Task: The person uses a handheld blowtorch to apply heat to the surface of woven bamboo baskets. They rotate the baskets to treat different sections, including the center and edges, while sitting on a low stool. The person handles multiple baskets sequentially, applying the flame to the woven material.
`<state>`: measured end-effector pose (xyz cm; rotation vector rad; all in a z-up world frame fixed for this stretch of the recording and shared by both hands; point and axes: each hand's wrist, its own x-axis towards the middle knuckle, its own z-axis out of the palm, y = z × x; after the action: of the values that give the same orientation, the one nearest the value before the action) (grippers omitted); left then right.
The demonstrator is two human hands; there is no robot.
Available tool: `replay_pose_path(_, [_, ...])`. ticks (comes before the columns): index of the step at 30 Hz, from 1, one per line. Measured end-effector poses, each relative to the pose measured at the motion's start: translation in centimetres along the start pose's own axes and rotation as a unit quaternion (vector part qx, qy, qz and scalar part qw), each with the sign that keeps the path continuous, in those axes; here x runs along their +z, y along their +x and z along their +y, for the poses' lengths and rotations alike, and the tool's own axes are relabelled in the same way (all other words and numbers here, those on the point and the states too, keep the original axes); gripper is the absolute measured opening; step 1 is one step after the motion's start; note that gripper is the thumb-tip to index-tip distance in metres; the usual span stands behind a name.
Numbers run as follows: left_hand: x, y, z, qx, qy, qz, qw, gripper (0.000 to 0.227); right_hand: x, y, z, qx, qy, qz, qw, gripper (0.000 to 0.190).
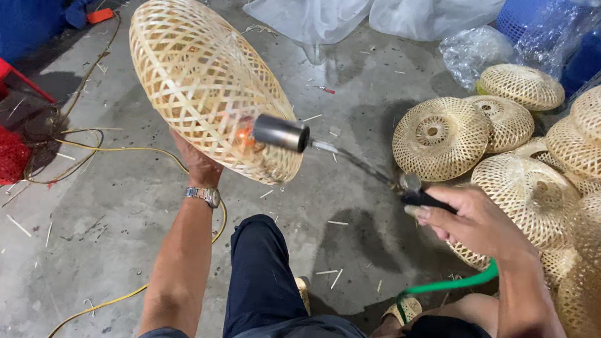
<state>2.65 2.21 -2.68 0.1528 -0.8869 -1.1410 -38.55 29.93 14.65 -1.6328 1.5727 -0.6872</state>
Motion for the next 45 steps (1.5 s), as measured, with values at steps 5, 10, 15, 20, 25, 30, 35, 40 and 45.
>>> replay_pose_path(5, [-0.8,0.3,-0.5,0.020,0.060,-0.038,0.997,0.064,-0.2,0.7,-0.3,-0.038,-0.007,0.032,0.999,0.033])
replay_pose_path(10, [0.1,0.7,0.3,-0.100,-0.090,0.001,0.991,0.058,-0.3,0.8,-0.4,0.002,-0.008,0.011,1.000,0.026])
replay_pose_path(15, [1.2,0.5,1.5,-0.135,-0.062,0.006,0.989,0.055,-0.5,1.2,0.6,0.003,-0.019,0.043,0.999,0.025])
replay_pose_path(20, [2.0,0.7,1.9,-0.137,-0.037,-0.028,0.989,0.057,-0.5,0.3,3.2,0.103,-0.021,0.024,0.994,0.035])
replay_pose_path(25, [2.4,0.9,2.2,-0.164,-0.056,-0.040,0.984,0.059,-1.7,1.3,4.6,0.136,0.102,0.077,0.982,0.057])
replay_pose_path(30, [1.4,0.0,3.2,-0.177,-0.053,-0.027,0.982,0.061,-3.2,1.3,4.8,0.103,0.107,0.069,0.987,0.041])
replay_pose_path(35, [1.1,0.0,3.4,-0.183,-0.050,-0.028,0.981,0.062,-4.3,1.7,4.2,0.087,0.087,0.061,0.991,0.026])
replay_pose_path(40, [1.9,0.4,3.0,-0.192,-0.049,-0.031,0.980,0.064,-6.3,1.9,3.8,0.087,0.105,0.076,0.988,0.027])
replay_pose_path(45, [2.2,-0.1,3.2,-0.194,-0.048,-0.029,0.979,0.066,-8.3,1.5,3.7,0.052,0.095,0.066,0.992,0.024])
